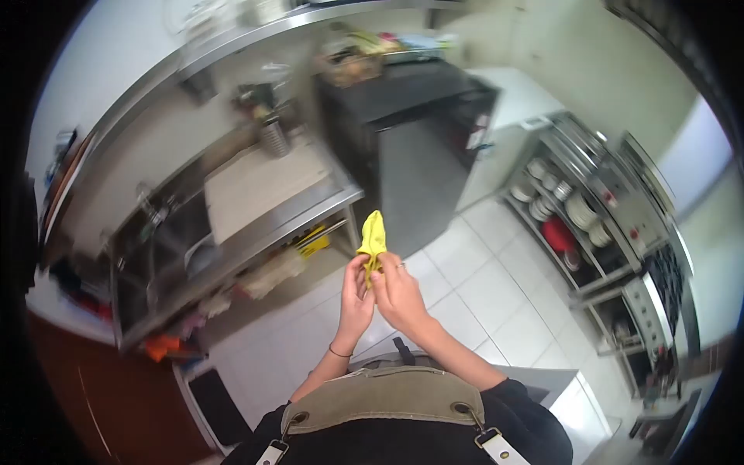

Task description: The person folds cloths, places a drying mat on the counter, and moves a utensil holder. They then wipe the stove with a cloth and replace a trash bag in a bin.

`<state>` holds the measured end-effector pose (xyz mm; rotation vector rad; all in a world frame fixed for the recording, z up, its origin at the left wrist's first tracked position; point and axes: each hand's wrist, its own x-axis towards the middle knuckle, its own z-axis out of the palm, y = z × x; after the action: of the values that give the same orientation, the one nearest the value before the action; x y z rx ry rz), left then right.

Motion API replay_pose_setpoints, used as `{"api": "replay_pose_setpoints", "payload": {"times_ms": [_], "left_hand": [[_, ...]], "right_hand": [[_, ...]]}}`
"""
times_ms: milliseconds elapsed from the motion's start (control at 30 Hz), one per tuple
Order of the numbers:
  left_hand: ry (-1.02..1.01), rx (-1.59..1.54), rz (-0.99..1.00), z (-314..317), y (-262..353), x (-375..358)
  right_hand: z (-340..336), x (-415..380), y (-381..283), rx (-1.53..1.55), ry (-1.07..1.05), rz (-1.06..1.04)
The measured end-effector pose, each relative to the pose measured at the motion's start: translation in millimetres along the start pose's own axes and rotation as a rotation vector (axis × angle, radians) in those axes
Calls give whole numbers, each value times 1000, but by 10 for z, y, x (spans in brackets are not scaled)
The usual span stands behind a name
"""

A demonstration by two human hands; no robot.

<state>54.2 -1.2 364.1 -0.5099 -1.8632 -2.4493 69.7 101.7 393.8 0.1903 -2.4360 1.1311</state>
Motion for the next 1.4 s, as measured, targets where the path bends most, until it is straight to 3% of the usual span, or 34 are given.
{"api": "replay_pose_setpoints", "payload": {"times_ms": [33,100,133,200,267,333,367,400,467,533,600,667,733,767,800,900,933,1000,1067,1167,1267,1333,1400], "left_hand": [[-73,-26,-13,203,-115,94],[-97,1,-66,545,-377,303],[-166,-23,-78,694,-532,408],[-274,104,-150,945,-835,647],[-387,87,-189,1298,-955,892],[-686,35,-244,1592,-1080,1139],[-865,70,-242,1745,-1078,1264],[-929,73,-252,1903,-1084,1377],[-1216,25,-308,2329,-1169,1681],[-1414,-20,-338,2767,-1391,1934],[-1424,-146,-567,3328,-1573,2145],[-1561,-235,-659,3880,-1772,2205],[-1707,-55,-254,4420,-1686,2167],[-1760,48,77,4692,-1763,2113],[-1807,33,77,4961,-1766,2032],[-2190,-117,324,5644,-1765,1631],[-2207,-132,325,5853,-1927,1513],[-2320,-44,518,6333,-2294,1260],[-2285,-57,443,6939,-2284,1130],[-2263,-26,226,7581,-2336,931],[-2331,22,176,8272,-2329,681],[-2390,28,249,8737,-2261,513],[-2366,-146,281,9202,-2275,305]], "right_hand": [[-168,-26,124,-40,55,39],[-503,-73,372,88,-71,206],[-666,-97,493,57,-15,242],[-917,-140,751,305,85,379],[-1184,-222,1194,164,271,417],[-1527,-239,1492,-296,479,363],[-1707,-253,1603,-437,485,362],[-1869,-315,1734,-451,532,406],[-2180,-427,1981,-20,205,604],[-2368,-521,2142,46,310,745],[-2622,-520,2244,-31,450,866],[-2830,-515,2301,-175,590,853],[-2978,-560,2345,-443,681,836],[-3070,-614,2393,-506,672,895],[-3174,-684,2448,-515,709,927],[-3510,-943,2598,-589,662,1016],[-3654,-1033,2645,-566,730,1064],[-3983,-1287,2803,-566,798,1105],[-4331,-1615,3040,-476,919,1178],[-4910,-1960,3233,-476,923,1181],[-5540,-2199,3350,-433,1001,1236],[-5837,-2437,3438,-630,1089,1214],[-6132,-2657,3465,-683,1136,1228]]}}
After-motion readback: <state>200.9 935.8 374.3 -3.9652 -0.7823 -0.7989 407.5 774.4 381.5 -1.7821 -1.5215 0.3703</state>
